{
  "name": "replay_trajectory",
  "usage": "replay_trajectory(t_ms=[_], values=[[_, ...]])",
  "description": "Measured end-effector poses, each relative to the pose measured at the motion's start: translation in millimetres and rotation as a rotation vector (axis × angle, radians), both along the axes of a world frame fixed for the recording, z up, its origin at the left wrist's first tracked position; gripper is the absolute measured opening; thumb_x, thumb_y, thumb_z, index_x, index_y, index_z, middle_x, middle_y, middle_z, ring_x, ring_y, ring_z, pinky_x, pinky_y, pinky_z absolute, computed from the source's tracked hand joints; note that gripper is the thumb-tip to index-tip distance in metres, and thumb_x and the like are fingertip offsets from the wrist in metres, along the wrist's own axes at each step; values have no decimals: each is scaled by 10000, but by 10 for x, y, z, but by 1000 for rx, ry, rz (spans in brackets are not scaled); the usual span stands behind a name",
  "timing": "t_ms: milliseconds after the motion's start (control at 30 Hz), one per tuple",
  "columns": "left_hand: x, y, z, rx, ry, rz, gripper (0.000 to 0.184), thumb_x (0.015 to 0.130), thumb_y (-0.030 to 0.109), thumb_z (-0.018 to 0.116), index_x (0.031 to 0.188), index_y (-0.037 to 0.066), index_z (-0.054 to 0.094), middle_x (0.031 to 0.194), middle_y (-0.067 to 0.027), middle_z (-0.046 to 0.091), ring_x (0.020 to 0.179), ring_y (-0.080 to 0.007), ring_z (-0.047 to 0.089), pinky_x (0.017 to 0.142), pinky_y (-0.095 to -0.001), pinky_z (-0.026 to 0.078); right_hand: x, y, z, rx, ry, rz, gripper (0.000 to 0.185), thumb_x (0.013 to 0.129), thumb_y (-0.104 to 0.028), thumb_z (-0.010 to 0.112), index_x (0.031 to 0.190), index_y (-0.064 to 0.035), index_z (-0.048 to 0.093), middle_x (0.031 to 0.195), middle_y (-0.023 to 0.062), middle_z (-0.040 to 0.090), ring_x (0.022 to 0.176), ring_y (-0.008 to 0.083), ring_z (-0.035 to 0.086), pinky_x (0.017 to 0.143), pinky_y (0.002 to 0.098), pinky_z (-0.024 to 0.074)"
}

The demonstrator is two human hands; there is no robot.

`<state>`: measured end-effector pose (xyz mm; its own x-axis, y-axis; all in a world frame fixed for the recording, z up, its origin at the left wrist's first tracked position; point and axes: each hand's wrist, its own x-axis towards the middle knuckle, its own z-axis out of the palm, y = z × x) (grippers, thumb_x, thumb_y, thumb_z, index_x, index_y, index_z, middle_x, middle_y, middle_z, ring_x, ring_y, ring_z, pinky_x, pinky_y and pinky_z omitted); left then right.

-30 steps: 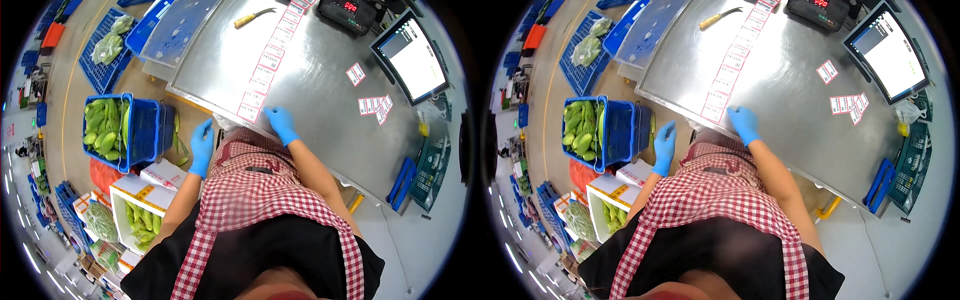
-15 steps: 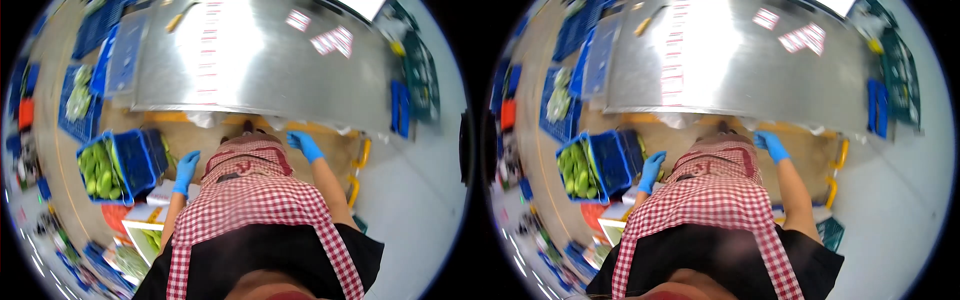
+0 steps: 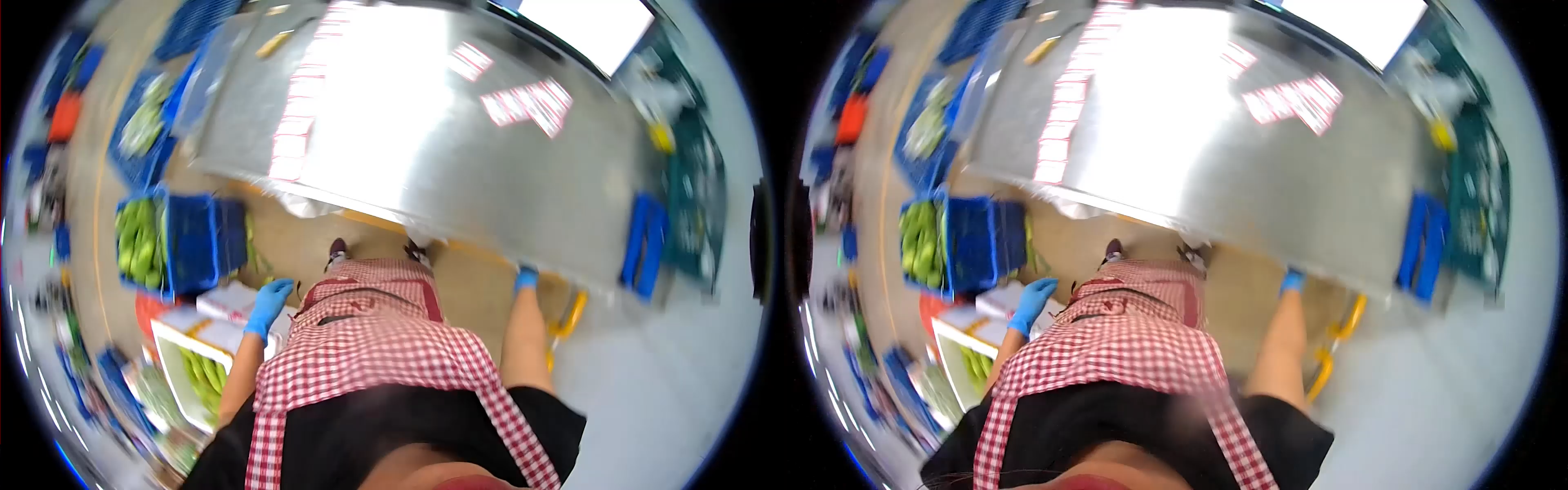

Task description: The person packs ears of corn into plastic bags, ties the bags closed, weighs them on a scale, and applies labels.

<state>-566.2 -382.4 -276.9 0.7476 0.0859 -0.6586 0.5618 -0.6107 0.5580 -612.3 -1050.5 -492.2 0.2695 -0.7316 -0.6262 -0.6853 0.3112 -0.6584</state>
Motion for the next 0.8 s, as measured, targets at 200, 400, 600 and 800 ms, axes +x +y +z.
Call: replay_trajectory(t_ms=[200,400,600,800], values=[[-196,-824,434,86,22,-17,317,840,262,545,1053,35,608,1011,-144,624,910,-234,598,840,-313,443,431,-490,-222,-43,205,202,326,762,-254,570,1027,-66,534,944,99,589,800,239,568,672,375,469],[-763,-807,424,150,43,167,308,828,290,544,1024,66,622,964,-138,633,890,-277,602,821,-338,457,407,-355,-339,-129,445,467,277,727,-254,599,924,-61,573,931,98,594,819,258,562,685,379,461],[-1393,-779,359,133,58,208,306,827,298,534,1035,94,625,1033,-135,612,948,-279,580,862,-336,434,238,498,-319,-265,834,1350,237,691,-253,627,822,-56,612,917,96,599,838,276,556,699,383,453],[-1154,-402,452,-216,-174,448,430,839,346,546,1160,59,544,1079,-128,596,992,-224,559,899,-312,406,628,3326,854,-647,-10,2326,211,656,-253,656,719,-51,651,903,94,604,857,295,550,712,387,445]])
